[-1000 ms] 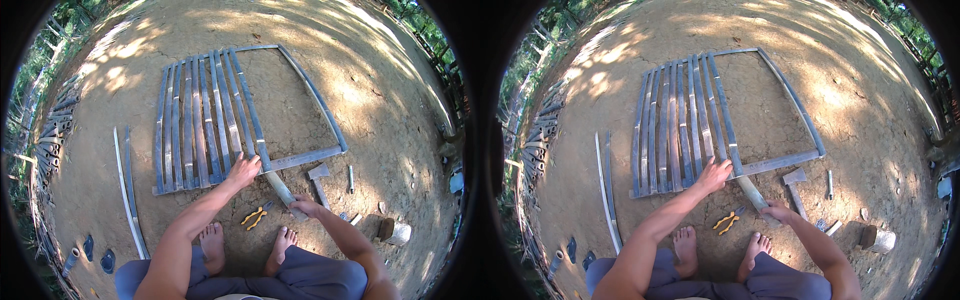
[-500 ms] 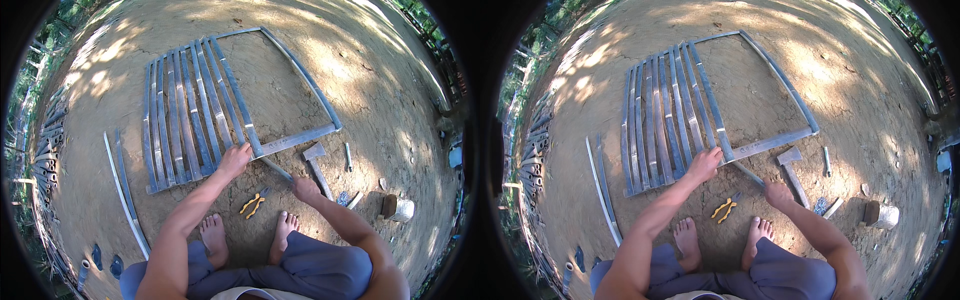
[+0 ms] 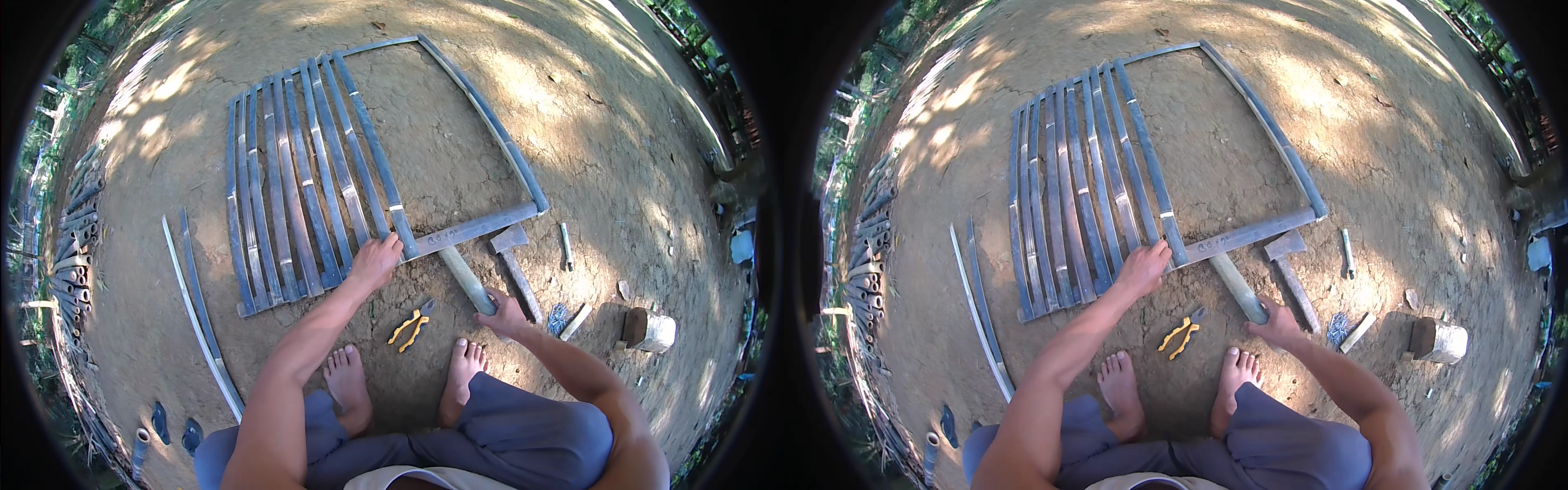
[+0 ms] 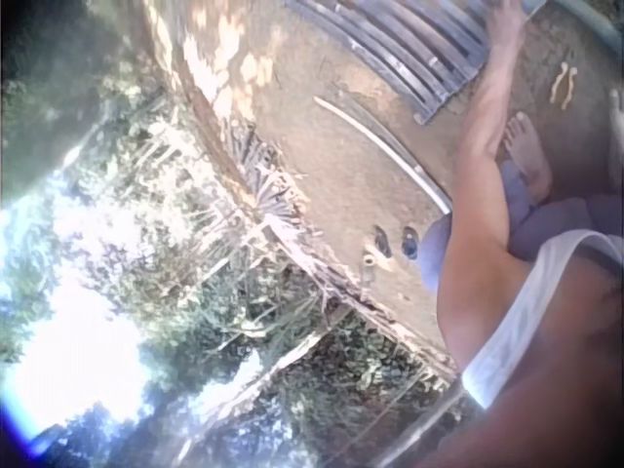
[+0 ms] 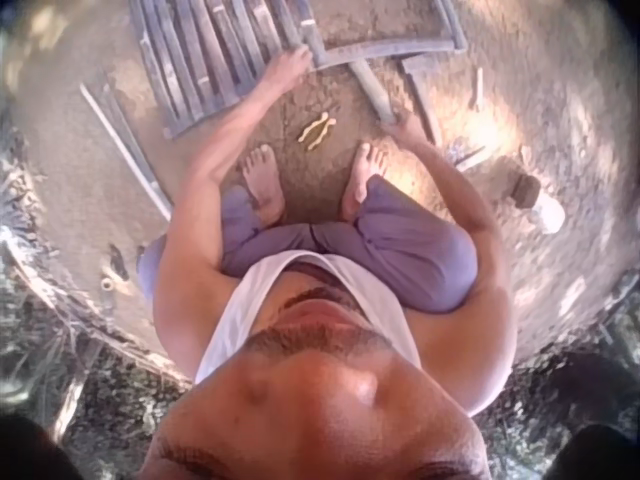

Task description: The person aligns thin bamboo slats onto a larger bamboo pole frame and secures them by driving nails into the slats with a hammer.

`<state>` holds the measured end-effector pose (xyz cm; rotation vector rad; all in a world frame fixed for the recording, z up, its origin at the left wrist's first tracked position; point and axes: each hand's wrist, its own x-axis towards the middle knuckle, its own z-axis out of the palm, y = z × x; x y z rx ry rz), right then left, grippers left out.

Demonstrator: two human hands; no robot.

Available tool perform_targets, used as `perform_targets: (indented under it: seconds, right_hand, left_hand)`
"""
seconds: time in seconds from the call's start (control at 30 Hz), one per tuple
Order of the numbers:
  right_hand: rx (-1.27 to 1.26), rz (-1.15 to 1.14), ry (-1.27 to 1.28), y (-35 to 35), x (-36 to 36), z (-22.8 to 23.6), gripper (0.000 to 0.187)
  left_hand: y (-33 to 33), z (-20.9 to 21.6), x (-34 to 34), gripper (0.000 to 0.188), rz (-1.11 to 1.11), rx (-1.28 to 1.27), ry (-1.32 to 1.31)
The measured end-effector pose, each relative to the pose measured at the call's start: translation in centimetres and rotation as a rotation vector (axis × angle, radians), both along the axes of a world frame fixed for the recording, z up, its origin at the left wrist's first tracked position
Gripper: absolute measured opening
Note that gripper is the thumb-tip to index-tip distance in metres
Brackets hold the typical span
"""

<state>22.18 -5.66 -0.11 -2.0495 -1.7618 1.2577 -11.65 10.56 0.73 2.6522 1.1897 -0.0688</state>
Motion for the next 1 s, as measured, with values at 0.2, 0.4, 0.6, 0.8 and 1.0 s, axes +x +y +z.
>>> perform_targets:
  seconds: [0.2, 0.4, 0.6, 0.8, 1.0]
  right_hand:
    - [0.227, 0.16, -0.06, 1.7, -3.1, 0.0, 0.083]
    - [0.08, 0.332, -0.307, 2.7, -4.0, 0.8, 0.085]
    - [0.22, 0.421, -0.34, 3.4, -5.5, 1.0, 0.082]
    - [0.274, 0.5, -0.308, 4.3, -4.6, 1.1, 0.078]
    - [0.296, 0.486, -0.307, 4.4, -4.0, 1.4, 0.08]
  left_hand:
    - [0.0, -1.0, -0.4, 0.038, 0.05, 0.013, -0.065]
    - [0.5, -1.8, 0.0, 0.032, 0.032, 0.025, -0.085]
    - [0.2, -2.3, -0.8, 0.023, 0.092, 0.023, -0.103]
    - [0.0, -2.3, -0.8, 0.022, 0.055, 0.003, -0.048]
    - [-0.6, 7.7, -13.8, 0.052, -0.138, -0.282, 0.097]
